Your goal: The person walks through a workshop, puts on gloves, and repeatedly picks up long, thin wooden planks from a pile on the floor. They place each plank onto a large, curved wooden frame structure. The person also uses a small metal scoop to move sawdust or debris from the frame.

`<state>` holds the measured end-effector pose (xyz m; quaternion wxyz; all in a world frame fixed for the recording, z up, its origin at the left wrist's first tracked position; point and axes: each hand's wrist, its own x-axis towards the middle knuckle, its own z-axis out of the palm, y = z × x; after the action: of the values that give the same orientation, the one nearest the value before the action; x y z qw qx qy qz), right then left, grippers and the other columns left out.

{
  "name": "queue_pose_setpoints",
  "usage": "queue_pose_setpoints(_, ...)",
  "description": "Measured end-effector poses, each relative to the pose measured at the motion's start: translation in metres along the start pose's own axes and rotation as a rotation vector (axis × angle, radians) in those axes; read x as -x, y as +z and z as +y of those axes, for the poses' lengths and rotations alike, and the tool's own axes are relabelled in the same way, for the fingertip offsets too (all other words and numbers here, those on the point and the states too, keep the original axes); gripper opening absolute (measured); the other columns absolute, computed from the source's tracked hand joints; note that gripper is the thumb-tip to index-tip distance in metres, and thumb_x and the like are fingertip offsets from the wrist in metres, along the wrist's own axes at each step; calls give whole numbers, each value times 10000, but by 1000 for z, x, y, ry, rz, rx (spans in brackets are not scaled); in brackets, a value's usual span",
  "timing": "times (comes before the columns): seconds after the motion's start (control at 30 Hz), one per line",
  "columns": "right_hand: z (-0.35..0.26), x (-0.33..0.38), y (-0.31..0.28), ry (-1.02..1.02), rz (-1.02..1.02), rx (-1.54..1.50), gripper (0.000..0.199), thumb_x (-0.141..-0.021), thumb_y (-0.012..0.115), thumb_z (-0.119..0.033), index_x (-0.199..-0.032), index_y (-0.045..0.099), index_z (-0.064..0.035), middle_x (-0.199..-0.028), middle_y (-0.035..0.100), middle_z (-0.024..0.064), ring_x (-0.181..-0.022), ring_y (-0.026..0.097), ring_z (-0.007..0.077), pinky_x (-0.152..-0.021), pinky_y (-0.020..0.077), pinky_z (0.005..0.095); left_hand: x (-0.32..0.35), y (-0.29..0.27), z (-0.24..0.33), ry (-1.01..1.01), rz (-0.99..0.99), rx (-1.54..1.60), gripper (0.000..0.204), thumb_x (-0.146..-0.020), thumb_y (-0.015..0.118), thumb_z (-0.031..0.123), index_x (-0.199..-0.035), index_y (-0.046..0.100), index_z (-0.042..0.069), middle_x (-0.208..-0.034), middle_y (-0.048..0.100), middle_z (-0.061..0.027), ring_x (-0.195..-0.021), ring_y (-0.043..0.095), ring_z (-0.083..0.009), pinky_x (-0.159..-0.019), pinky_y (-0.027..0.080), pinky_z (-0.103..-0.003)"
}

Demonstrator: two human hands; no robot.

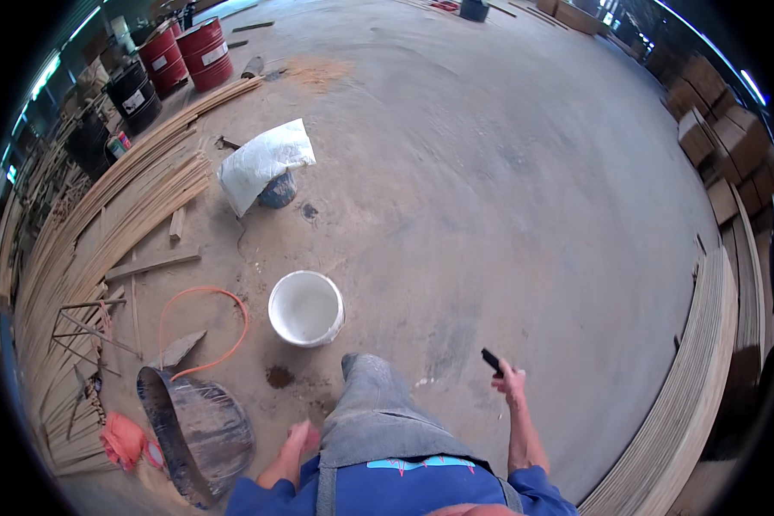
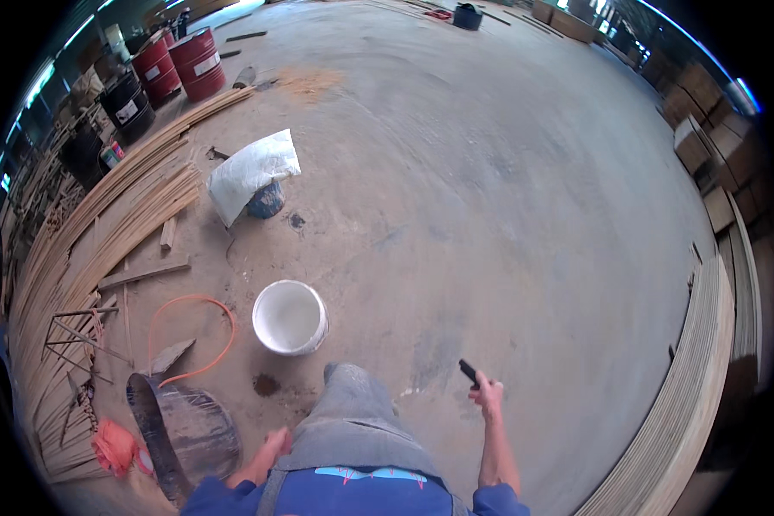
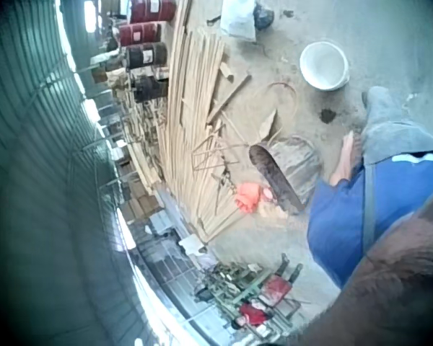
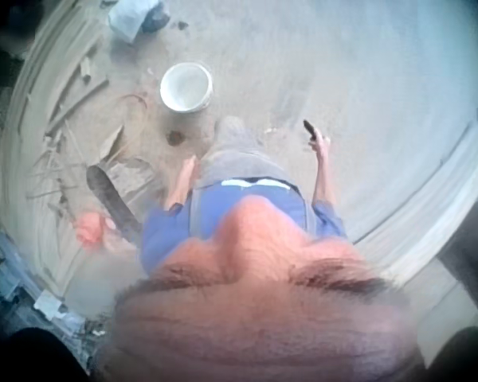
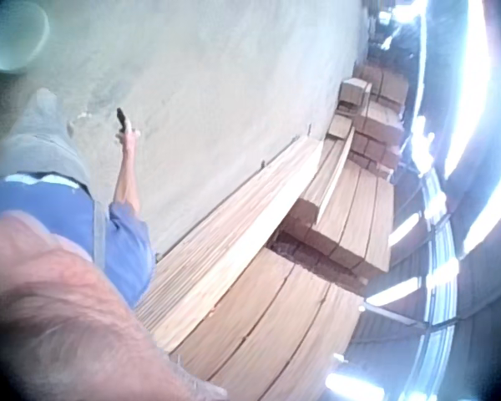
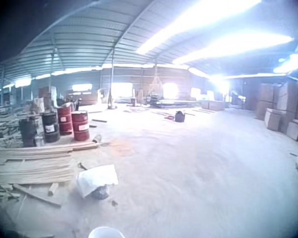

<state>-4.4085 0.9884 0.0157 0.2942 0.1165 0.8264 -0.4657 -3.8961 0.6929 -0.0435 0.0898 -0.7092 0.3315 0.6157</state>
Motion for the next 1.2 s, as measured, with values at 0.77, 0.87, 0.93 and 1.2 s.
queue_pose_setpoints(0.77, -546, -561, 276, 233, -270, 278, 338, -757, 709, -307, -644, 633, 2, -583, 623, 123, -461, 585, 169, -398, 436, 291, -228, 237, 1012, 369, -188, 345, 314, -921, 549, 359, -1042, 556, 70, -905, 684, -114, -724, 668, -208, -640, 549, -372)
queue_pose_setpoints(0.87, -719, -660, 323, 113, -292, 294, 348, -780, 704, -323, -812, 629, 15, -659, 648, 101, -530, 640, 179, -409, 447, 280, -263, 258, 1007, 368, -36, -50, 308, -916, 555, 363, -831, 595, 70, -827, 674, -131, -689, 639, -233, -609, 518, -378)
queue_pose_setpoints(0.93, -821, -720, 357, 23, -257, 290, 399, -785, 710, -327, -950, 603, 21, -769, 663, 98, -563, 655, 176, -430, 456, 272, -290, 274, 1007, 333, 90, -287, 335, -912, 555, 344, -720, 598, 73, -786, 662, -140, -668, 621, -232, -580, 502, -367)
queue_pose_setpoints(1.2, -1054, -902, 514, -18, -203, 229, 355, -779, 692, -333, -753, 627, 15, -624, 629, 97, -474, 599, 157, -402, 439, 278, -399, 293, 1311, -31, 12, 120, 264, -893, 539, 304, -836, 603, 54, -816, 646, -145, -683, 630, -231, -588, 527, -367)
